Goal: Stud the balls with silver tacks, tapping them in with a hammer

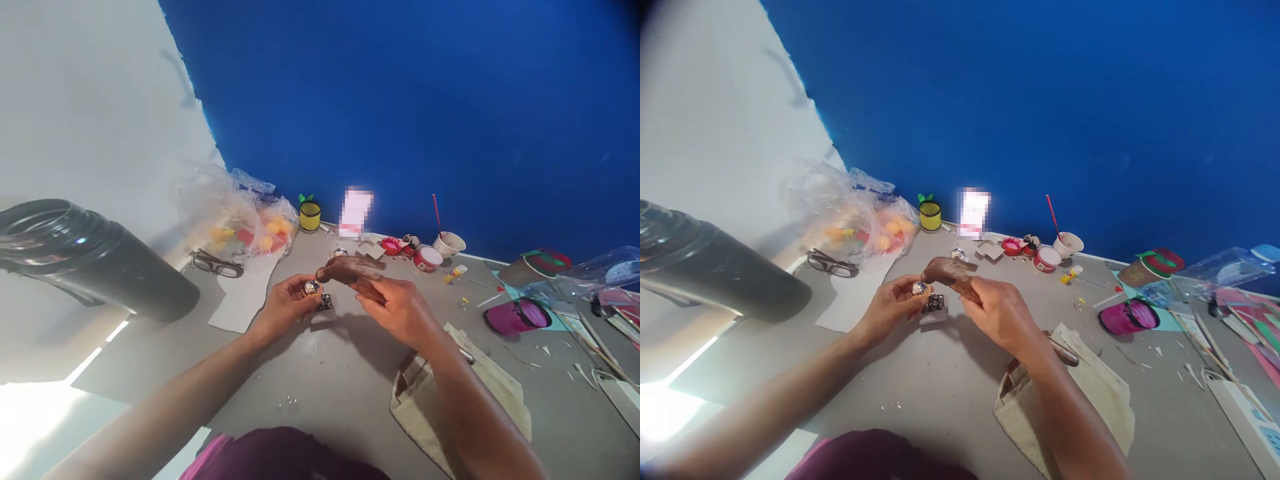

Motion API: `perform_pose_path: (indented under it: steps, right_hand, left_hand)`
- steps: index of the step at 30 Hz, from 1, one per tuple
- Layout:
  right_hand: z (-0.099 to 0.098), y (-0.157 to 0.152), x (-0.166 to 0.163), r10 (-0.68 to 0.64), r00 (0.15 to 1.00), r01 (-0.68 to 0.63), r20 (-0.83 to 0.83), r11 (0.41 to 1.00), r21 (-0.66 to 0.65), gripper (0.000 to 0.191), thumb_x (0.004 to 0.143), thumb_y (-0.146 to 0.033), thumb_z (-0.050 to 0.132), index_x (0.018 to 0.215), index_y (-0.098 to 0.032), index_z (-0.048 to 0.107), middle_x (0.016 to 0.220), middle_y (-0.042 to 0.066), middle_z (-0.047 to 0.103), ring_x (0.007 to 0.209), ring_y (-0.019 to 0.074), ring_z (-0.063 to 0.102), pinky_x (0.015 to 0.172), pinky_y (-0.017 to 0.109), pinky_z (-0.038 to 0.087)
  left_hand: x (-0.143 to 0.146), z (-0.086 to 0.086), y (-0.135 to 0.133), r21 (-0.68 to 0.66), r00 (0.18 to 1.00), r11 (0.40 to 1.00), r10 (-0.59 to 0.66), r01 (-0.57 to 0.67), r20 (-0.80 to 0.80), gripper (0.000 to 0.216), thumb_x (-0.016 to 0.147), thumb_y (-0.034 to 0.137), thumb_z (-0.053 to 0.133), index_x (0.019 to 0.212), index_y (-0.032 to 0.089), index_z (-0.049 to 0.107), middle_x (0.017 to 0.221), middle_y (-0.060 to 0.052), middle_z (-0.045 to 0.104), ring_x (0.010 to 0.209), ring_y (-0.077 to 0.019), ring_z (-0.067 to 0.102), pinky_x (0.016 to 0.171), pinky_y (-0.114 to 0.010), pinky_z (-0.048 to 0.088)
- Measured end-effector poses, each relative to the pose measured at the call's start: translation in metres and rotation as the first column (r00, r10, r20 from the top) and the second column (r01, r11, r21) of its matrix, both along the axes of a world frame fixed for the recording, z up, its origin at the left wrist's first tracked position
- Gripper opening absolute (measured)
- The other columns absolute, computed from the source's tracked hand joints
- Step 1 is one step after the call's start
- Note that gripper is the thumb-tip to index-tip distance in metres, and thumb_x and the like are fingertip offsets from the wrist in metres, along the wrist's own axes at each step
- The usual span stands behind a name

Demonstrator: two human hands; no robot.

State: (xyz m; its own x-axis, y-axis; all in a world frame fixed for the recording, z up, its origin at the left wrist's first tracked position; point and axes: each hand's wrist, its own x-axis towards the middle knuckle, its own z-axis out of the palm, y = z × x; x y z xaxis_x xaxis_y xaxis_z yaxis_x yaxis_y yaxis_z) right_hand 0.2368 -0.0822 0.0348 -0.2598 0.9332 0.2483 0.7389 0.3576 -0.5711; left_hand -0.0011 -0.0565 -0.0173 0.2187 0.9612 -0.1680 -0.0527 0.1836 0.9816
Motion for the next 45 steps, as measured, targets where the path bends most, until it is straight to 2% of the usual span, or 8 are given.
perform_pose_path:
  steps: [3,8,13,19,24,36,41,45]
  right_hand:
    - [0.002,0.002,0.004,-0.045,0.995,0.048,-0.083,0.998,0.032,0.021,0.087,-0.034,0.062,0.071,-0.021,0.057,0.063,-0.002,0.052,0.059,0.0131,0.043,0.057,0.026,0.032]
    - [0.002,0.004,0.003,0.008,0.998,-0.016,-0.056,0.990,-0.139,0.018,0.086,-0.032,0.063,0.072,-0.021,0.058,0.064,-0.003,0.053,0.059,0.0127,0.043,0.055,0.025,0.032]
    - [0.000,0.003,0.003,-0.084,0.975,0.065,-0.208,0.993,-0.098,0.019,0.085,-0.036,0.065,0.078,-0.019,0.062,0.066,-0.002,0.051,0.062,0.0133,0.044,0.057,0.026,0.035]
    - [0.002,0.008,0.006,-0.041,0.991,-0.004,-0.125,0.942,-0.336,0.021,0.084,-0.035,0.065,0.072,-0.021,0.055,0.062,-0.004,0.050,0.057,0.0131,0.048,0.054,0.026,0.033]
    - [0.001,0.020,0.034,-0.121,0.982,0.043,-0.148,0.893,-0.447,0.031,0.084,-0.034,0.066,0.113,-0.024,0.062,0.079,-0.001,0.067,0.058,0.0162,0.061,0.056,0.027,0.043]
    - [-0.026,0.049,0.069,-0.066,0.977,0.166,0.202,0.832,-0.529,0.017,0.082,-0.032,0.064,0.094,-0.020,0.068,0.083,0.002,0.069,0.066,0.0165,0.060,0.057,0.025,0.037]
    - [-0.023,0.047,0.060,-0.042,0.843,0.312,0.536,0.850,-0.424,0.014,0.085,-0.035,0.063,0.087,-0.022,0.069,0.090,0.005,0.072,0.081,0.0223,0.064,0.062,0.028,0.034]
    - [-0.020,0.042,0.050,-0.101,0.775,0.371,0.624,0.872,-0.320,0.022,0.091,-0.039,0.060,0.095,-0.022,0.073,0.107,0.009,0.074,0.095,0.0265,0.067,0.066,0.030,0.037]
  left_hand:
    - [0.001,0.001,0.000,-0.002,0.997,1.000,-0.011,0.011,0.077,0.045,0.068,0.032,0.085,0.107,0.015,0.069,0.087,-0.002,0.070,0.057,-0.0089,0.054,0.052,-0.024,0.042]
    - [-0.001,0.000,0.000,-0.004,0.987,0.998,-0.064,0.066,0.145,0.049,0.071,0.033,0.086,0.113,0.014,0.069,0.094,-0.005,0.073,0.059,-0.0087,0.055,0.055,-0.025,0.044]
    - [-0.003,-0.001,0.000,0.063,0.991,0.994,-0.090,0.084,0.103,0.050,0.075,0.029,0.083,0.121,0.017,0.067,0.119,-0.010,0.073,0.079,-0.0141,0.066,0.068,-0.028,0.052]
    - [-0.003,-0.006,-0.002,0.107,0.984,0.987,-0.130,0.117,0.123,0.064,0.079,0.026,0.081,0.135,0.022,0.052,0.116,-0.009,0.073,0.099,-0.0209,0.070,0.086,-0.034,0.053]
    - [-0.003,0.002,-0.001,0.178,0.998,0.983,-0.048,0.054,-0.035,0.039,0.078,0.025,0.076,0.115,0.020,0.062,0.114,-0.008,0.072,0.093,-0.0181,0.066,0.077,-0.029,0.052]
    - [-0.006,0.008,0.002,0.162,0.997,0.986,0.052,-0.043,-0.049,0.037,0.075,0.033,0.077,0.107,0.019,0.067,0.098,-0.005,0.070,0.083,-0.0165,0.061,0.071,-0.028,0.048]
    - [-0.009,0.003,0.007,0.111,0.995,0.991,0.083,-0.077,-0.048,0.028,0.075,0.027,0.069,0.102,0.021,0.062,0.083,0.001,0.064,0.060,-0.0115,0.052,0.059,-0.027,0.041]
    - [-0.012,-0.001,0.014,0.077,0.992,0.997,0.038,-0.029,-0.118,0.018,0.076,0.032,0.068,0.086,0.022,0.057,0.062,0.005,0.057,0.053,-0.0120,0.048,0.055,-0.025,0.035]
